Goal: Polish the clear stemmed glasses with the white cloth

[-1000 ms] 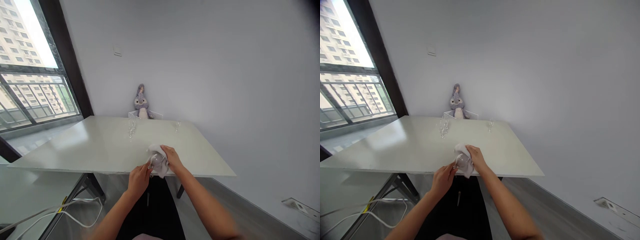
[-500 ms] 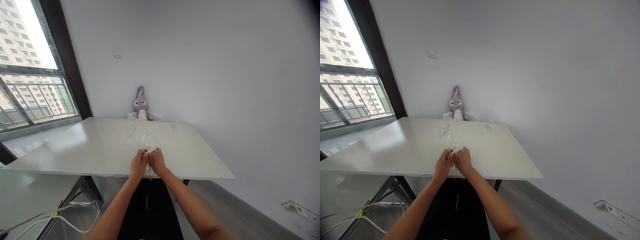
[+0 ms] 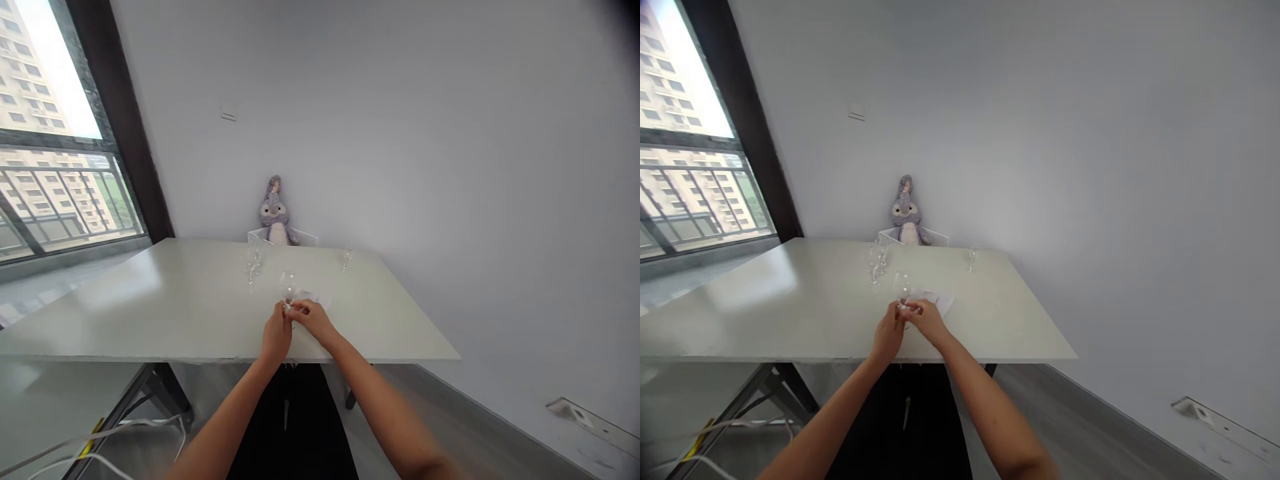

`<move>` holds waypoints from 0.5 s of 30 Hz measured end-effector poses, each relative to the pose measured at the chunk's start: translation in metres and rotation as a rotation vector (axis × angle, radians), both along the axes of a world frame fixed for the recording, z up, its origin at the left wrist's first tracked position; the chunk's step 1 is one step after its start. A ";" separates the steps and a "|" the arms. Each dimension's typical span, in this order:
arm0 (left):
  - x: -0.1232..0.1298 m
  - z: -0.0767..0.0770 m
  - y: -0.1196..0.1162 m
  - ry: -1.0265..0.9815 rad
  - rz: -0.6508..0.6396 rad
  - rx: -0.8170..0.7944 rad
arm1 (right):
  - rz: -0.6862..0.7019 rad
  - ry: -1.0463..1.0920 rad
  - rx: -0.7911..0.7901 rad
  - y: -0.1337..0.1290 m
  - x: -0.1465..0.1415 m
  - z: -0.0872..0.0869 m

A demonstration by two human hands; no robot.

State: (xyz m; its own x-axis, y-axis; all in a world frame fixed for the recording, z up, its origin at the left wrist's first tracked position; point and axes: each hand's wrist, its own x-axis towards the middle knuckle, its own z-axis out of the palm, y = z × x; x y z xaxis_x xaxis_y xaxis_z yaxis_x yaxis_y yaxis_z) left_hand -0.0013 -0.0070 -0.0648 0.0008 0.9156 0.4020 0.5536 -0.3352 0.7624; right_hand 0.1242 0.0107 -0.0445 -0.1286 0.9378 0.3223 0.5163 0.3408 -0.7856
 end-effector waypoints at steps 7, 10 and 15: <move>0.009 0.000 0.006 0.218 -0.128 0.205 | -0.141 0.399 -0.170 0.016 0.018 0.004; -0.013 -0.011 0.015 0.273 -0.040 0.151 | -0.277 0.363 -0.155 0.043 0.058 0.005; -0.039 -0.036 0.024 0.284 0.041 0.020 | -0.528 0.233 -0.197 0.088 0.121 -0.010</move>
State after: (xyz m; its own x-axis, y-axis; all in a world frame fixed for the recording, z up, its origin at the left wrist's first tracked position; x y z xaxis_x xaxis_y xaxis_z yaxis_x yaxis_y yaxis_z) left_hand -0.0406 0.0168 -0.1010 0.0793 0.9092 0.4087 0.7576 -0.3214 0.5681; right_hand 0.2449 0.0983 -0.0545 0.4234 0.9004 0.1002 0.3826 -0.0774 -0.9207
